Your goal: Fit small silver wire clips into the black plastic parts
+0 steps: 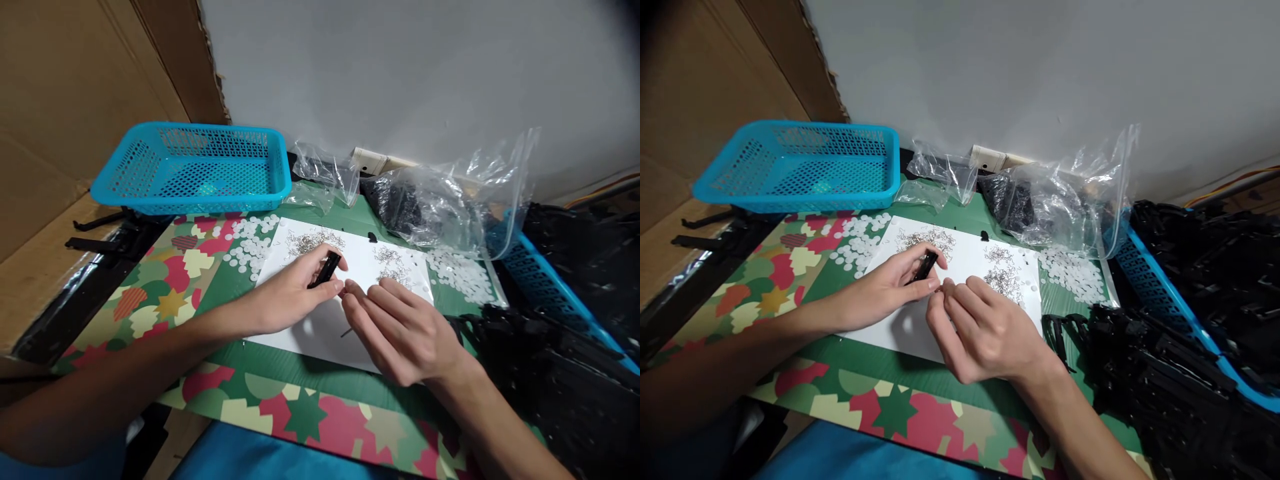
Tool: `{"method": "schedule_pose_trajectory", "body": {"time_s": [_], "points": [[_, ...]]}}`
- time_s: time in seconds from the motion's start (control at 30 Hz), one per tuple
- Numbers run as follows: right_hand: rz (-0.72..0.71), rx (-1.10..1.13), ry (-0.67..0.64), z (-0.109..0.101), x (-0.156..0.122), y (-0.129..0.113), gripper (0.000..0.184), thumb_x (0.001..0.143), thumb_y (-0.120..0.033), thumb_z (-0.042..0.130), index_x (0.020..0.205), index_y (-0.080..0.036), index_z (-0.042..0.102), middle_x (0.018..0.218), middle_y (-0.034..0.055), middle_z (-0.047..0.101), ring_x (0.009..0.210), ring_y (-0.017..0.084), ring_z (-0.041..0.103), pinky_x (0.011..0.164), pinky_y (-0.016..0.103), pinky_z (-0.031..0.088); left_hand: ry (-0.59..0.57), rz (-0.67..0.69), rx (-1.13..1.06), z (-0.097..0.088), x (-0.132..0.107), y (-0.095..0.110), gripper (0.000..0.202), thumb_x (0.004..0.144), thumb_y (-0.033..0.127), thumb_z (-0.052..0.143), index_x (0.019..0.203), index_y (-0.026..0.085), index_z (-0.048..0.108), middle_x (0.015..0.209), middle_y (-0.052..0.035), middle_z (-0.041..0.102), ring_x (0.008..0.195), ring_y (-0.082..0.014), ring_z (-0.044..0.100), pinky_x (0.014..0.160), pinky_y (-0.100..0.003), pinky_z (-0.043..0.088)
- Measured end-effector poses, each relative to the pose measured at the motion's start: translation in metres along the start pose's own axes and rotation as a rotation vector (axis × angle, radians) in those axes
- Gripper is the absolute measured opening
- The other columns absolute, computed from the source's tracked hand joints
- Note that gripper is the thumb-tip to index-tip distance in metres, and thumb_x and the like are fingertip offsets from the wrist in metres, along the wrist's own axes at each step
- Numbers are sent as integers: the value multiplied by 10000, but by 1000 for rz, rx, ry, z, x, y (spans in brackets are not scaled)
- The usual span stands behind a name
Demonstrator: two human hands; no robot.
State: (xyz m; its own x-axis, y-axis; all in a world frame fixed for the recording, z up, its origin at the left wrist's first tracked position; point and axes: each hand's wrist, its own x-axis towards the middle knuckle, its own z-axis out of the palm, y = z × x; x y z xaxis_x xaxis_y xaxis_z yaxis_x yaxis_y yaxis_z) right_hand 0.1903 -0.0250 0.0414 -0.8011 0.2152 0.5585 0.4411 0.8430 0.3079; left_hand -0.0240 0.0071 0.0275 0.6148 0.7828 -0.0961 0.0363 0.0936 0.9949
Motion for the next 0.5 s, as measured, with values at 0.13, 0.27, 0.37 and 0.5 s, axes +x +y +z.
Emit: {"method": "schedule_pose_trajectory", "body": {"time_s": [0.13, 0.27, 0.37, 0.5], "points": [[52, 52, 53, -2, 0, 0, 179, 923, 10, 619, 1063, -81, 683, 706, 97, 693, 633, 203, 494, 551, 379, 342, 19, 62, 47, 0, -1, 5, 138, 1012, 284, 641, 973, 151, 646, 907, -8, 628, 845, -137, 586, 766, -263, 446], [200, 139, 116, -4, -5, -2, 288, 930, 46, 632, 1205, -38, 636, 719, 83, 685, 595, 170, 430, 548, 379, 304, 34, 121, 165, -2, -6, 10, 181, 994, 337, 688, 1014, 157, 689, 789, 27, 584, 708, -103, 512, 648, -236, 408], [295, 188, 78, -4, -10, -3, 364, 935, 44, 653, 1285, -45, 611, 782, 81, 702, 610, 162, 468, 566, 368, 360, 47, 222, 333, -3, -7, 8, 182, 976, 340, 716, 1015, 163, 723, 728, 39, 552, 654, -98, 469, 603, -240, 379], [257, 154, 103, 0, -12, -3, 306, 948, 24, 637, 1225, -104, 607, 737, 53, 693, 600, 168, 478, 577, 372, 338, 99, 385, 528, -4, -6, 1, 183, 1009, 320, 672, 970, 157, 747, 795, -11, 679, 708, -122, 573, 662, -266, 423]]}}
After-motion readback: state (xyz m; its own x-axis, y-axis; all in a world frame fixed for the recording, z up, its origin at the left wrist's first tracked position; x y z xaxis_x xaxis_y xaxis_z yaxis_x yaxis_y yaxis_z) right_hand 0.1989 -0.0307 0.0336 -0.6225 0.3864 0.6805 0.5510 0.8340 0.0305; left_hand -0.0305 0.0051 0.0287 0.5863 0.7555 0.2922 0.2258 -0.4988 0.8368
